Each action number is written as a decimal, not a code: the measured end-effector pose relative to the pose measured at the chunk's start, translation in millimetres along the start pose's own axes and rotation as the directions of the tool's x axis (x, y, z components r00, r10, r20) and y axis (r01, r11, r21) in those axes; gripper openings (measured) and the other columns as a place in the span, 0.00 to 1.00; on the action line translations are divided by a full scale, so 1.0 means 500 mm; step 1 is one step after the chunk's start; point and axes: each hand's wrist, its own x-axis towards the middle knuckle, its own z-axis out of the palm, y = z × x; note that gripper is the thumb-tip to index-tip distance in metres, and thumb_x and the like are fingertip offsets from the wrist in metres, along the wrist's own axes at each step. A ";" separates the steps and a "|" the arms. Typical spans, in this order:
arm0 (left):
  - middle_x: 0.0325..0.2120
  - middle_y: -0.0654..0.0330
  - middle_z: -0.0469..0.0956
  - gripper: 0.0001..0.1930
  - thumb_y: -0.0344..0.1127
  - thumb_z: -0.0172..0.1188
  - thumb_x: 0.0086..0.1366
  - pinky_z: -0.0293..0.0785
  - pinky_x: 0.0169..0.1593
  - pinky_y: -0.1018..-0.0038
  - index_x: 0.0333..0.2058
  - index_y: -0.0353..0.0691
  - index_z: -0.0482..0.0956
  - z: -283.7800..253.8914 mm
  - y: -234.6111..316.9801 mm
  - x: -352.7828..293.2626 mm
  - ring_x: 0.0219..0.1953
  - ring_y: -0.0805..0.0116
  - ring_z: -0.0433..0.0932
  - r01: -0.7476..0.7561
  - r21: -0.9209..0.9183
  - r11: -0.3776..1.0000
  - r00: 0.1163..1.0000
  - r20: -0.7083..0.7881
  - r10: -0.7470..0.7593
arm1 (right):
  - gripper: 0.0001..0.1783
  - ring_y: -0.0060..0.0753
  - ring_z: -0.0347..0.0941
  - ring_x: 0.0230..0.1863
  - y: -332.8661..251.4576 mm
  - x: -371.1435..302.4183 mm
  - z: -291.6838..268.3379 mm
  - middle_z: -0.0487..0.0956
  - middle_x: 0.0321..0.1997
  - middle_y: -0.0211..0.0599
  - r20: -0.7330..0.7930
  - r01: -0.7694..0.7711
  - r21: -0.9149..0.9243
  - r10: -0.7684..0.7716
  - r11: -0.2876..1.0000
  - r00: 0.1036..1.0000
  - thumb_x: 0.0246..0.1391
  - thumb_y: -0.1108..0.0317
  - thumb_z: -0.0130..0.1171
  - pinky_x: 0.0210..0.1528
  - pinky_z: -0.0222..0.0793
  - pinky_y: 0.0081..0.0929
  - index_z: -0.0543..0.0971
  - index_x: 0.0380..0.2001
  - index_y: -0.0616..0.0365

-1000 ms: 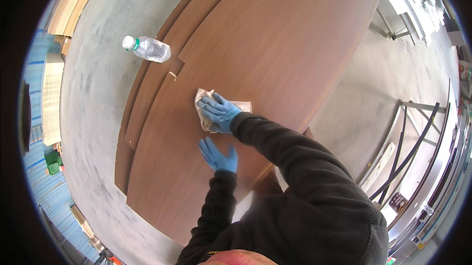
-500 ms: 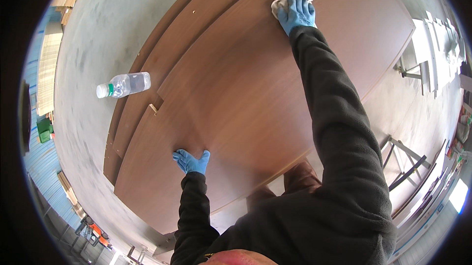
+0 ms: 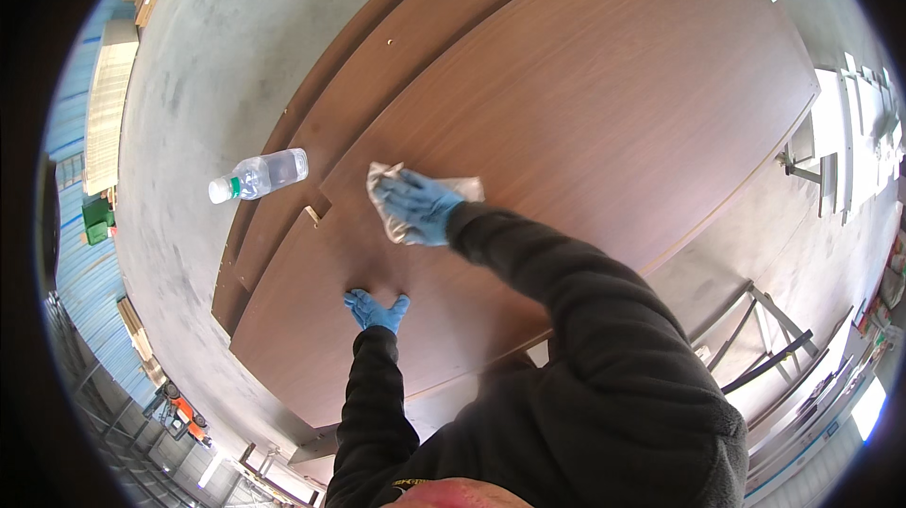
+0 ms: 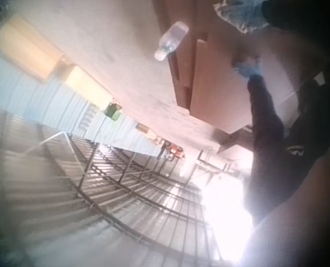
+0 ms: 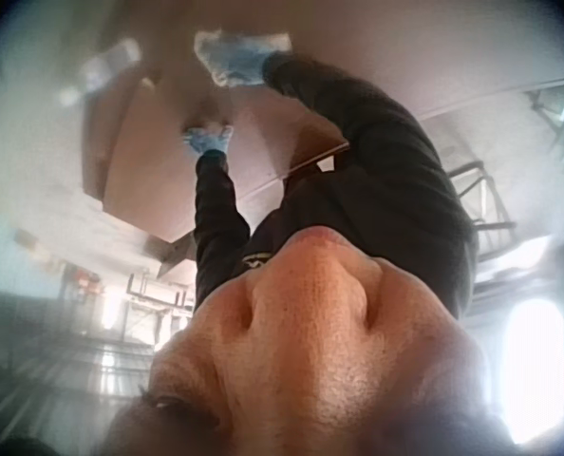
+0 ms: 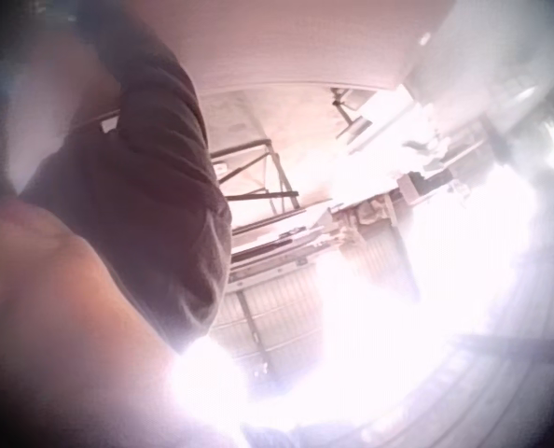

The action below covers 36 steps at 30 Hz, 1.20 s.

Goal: The person wipes a large brown wood panel with a cloth, then uses a yellow utility knife to remove a small white label. They continue wiping the panel, pour liquid from a plastic bottle onto the cloth, and finish by marking the panel with a black marker.

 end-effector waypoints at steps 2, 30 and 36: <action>0.79 0.24 0.39 0.78 0.69 0.80 0.49 0.42 0.83 0.47 0.77 0.19 0.40 -0.005 0.004 -0.003 0.82 0.29 0.40 -0.012 0.017 1.000 1.000 -0.012 0.012 | 0.48 0.55 0.64 0.75 0.062 -0.038 -0.051 0.70 0.73 0.50 -0.044 -0.223 -0.065 0.221 0.973 0.974 0.55 0.44 0.68 0.75 0.62 0.50 0.68 0.72 0.61; 0.79 0.33 0.51 0.63 0.69 0.69 0.60 0.49 0.82 0.50 0.76 0.22 0.54 0.003 0.163 -0.220 0.82 0.38 0.48 -0.326 0.044 0.945 0.942 -0.065 0.328 | 0.32 0.47 0.77 0.67 -0.695 -0.973 -0.329 0.77 0.69 0.50 0.094 0.848 0.531 0.993 0.009 -0.070 0.77 0.49 0.52 0.71 0.73 0.42 0.70 0.71 0.62; 0.80 0.32 0.49 0.57 0.62 0.66 0.68 0.46 0.83 0.57 0.76 0.20 0.52 0.203 0.302 -0.629 0.83 0.44 0.46 -0.850 0.015 0.526 0.523 0.125 0.843 | 0.41 0.49 0.75 0.70 -1.020 -1.196 -0.412 0.75 0.72 0.51 -0.453 0.564 0.665 0.865 0.489 -0.215 0.70 0.41 0.62 0.78 0.68 0.50 0.70 0.71 0.62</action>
